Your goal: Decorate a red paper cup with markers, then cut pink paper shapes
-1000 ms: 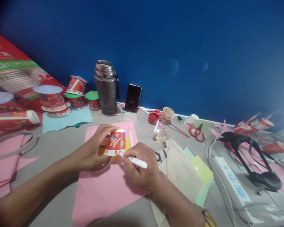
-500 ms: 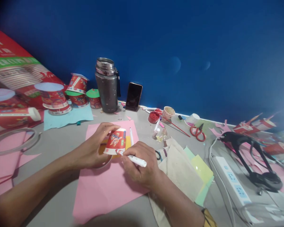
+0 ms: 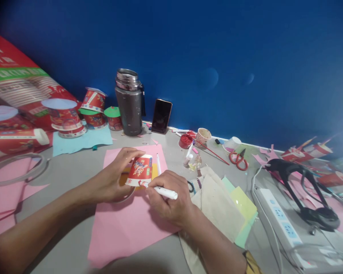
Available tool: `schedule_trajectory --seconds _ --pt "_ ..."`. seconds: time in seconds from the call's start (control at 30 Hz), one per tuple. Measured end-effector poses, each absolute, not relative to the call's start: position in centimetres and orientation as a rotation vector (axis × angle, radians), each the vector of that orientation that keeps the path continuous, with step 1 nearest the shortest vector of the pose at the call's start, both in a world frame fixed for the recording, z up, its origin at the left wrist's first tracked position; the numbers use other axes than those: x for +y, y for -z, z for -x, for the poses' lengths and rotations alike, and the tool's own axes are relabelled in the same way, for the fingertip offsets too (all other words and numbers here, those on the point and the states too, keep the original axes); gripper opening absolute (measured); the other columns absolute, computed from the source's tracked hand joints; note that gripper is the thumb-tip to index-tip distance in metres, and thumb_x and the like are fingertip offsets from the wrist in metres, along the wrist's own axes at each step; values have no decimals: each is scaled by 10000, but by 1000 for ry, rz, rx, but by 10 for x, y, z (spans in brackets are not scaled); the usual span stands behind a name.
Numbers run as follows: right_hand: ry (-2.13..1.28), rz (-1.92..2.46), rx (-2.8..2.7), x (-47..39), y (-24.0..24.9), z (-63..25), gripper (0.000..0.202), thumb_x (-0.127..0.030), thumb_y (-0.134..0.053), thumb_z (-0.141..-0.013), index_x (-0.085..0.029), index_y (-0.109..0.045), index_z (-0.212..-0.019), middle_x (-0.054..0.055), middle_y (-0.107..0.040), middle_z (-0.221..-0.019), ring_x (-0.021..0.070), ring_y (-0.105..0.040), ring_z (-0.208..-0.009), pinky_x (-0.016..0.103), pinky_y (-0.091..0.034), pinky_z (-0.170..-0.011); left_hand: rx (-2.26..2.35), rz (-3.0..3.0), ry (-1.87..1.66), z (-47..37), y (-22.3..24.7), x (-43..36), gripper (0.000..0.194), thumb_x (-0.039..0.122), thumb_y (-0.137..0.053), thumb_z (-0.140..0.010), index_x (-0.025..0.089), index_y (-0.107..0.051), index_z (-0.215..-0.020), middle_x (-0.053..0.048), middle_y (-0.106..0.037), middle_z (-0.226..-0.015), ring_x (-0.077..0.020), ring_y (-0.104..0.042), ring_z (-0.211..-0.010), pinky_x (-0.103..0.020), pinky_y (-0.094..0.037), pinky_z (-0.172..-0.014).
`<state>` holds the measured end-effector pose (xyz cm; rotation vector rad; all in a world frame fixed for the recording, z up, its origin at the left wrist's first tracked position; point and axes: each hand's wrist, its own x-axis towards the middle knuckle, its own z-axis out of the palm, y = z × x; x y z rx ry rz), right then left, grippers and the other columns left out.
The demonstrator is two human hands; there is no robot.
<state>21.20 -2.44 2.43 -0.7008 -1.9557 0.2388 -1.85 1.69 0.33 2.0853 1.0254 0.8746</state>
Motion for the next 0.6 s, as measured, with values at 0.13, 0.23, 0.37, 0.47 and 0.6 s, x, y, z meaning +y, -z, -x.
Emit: schedule_trajectory --seconds 0.13,0.23,0.37,0.47,0.6 --pt "-237 715 -1962 -25 -24 -211 114 -164 -619 -985 -232 -677 -914 15 -734 -707 167 -663 -593 294 -508 -557 1041 -2086 -862 18 -5 16 777 374 -802 -770 267 -471 -1464 -142 -502 -1450 -403 -518 -1414 -592 -558 -1149" --pt "-221 730 -1955 -25 -25 -211 128 -149 -612 -982 -231 -666 -900 6 -714 -688 158 -639 -572 285 -484 -544 1048 -2115 -862 19 -4 16 786 349 -782 -767 253 -460 -1478 -150 -492 -1467 -403 -506 -1435 -579 -544 -1167" --pt "-217 755 -1924 -25 -26 -214 142 -126 -609 -970 -232 -665 -894 -8 -684 -661 150 -617 -547 277 -460 -525 1075 -2175 -881 21 -1 18 801 317 -780 -758 264 -452 -1487 -147 -505 -1477 -409 -514 -1440 -592 -501 -1202" --pt "-209 771 -1922 -24 -26 -214 143 -138 -616 -976 -228 -658 -872 -11 -675 -653 144 -614 -545 272 -461 -529 1078 -2172 -888 21 -1 18 789 350 -787 -766 265 -455 -1477 -148 -508 -1470 -414 -520 -1432 -602 -504 -1193" --pt "-204 772 -1946 -24 -25 -213 144 -146 -615 -978 -227 -653 -866 -10 -683 -658 142 -615 -543 270 -461 -525 1047 -2175 -881 20 -4 18 757 345 -761 -785 252 -443 -1465 -151 -498 -1451 -397 -514 -1428 -585 -530 -1167"
